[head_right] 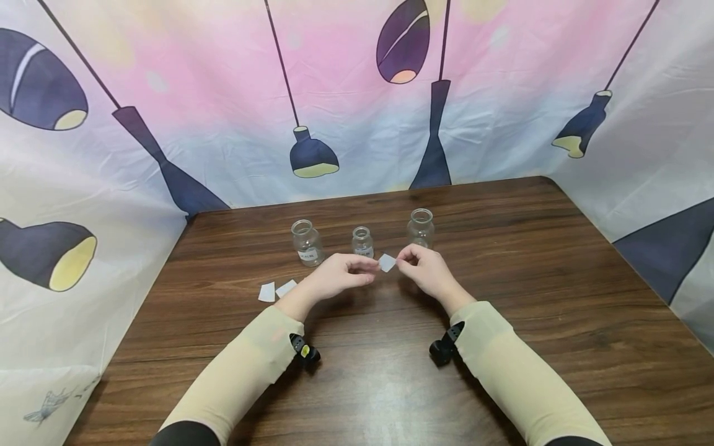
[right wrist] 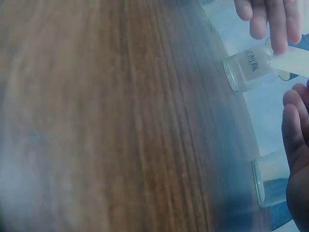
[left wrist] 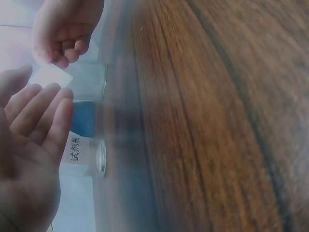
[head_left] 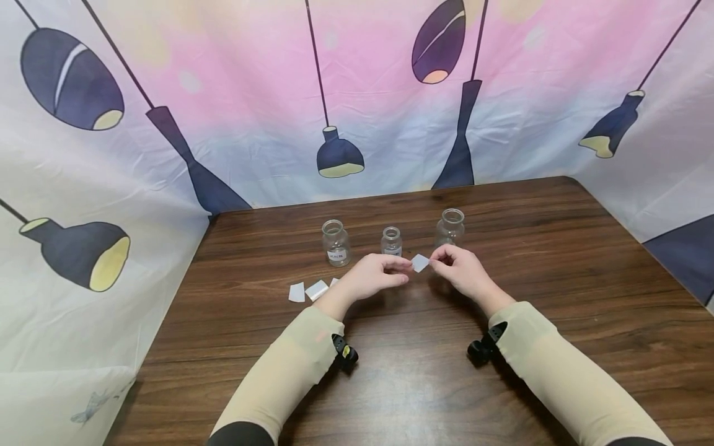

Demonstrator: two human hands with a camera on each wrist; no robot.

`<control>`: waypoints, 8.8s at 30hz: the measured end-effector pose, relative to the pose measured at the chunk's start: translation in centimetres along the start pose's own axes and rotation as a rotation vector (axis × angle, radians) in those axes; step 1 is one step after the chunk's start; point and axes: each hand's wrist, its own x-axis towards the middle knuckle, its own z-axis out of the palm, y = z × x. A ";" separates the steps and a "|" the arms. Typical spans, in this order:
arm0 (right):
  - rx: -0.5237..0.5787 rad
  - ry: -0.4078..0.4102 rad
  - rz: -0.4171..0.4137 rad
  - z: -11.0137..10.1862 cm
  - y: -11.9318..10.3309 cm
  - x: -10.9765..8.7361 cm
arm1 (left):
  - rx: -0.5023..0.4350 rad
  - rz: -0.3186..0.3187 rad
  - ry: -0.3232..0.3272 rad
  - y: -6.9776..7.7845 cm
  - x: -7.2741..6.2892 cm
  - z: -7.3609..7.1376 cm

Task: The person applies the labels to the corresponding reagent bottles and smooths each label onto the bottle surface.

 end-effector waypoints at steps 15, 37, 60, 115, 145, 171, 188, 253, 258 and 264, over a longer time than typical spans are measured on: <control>0.153 -0.099 -0.049 0.2 -0.3 -0.2 | -0.005 -0.007 0.036 0.5 0.6 0.5; 0.074 -0.120 -0.049 0.1 -0.1 -0.4 | 0.037 -0.050 0.170 1.3 2.1 1.5; 0.132 -0.066 0.055 -0.9 -3.4 -0.8 | 0.015 -0.016 0.167 1.1 2.2 1.8; 0.147 0.035 0.062 -2.5 2.3 -0.3 | 0.183 -0.071 0.301 2.0 5.1 4.9; -0.102 0.164 0.063 -3.5 3.4 0.3 | 0.213 -0.066 0.317 2.7 7.1 5.7; -0.120 0.151 0.101 -3.8 4.3 0.8 | 0.131 -0.083 0.320 1.6 8.5 6.5; -0.127 0.149 0.121 -3.5 4.9 1.1 | 0.103 -0.092 0.314 1.4 8.1 6.6; -0.147 0.089 0.056 -4.8 4.3 2.0 | 0.173 -0.152 0.396 2.2 8.9 5.8; -0.145 0.041 0.034 -4.9 4.2 2.3 | 0.195 -0.151 0.385 2.5 9.2 5.8; -0.163 0.029 -0.006 -4.7 4.0 2.5 | 0.236 -0.163 0.380 2.5 9.6 6.2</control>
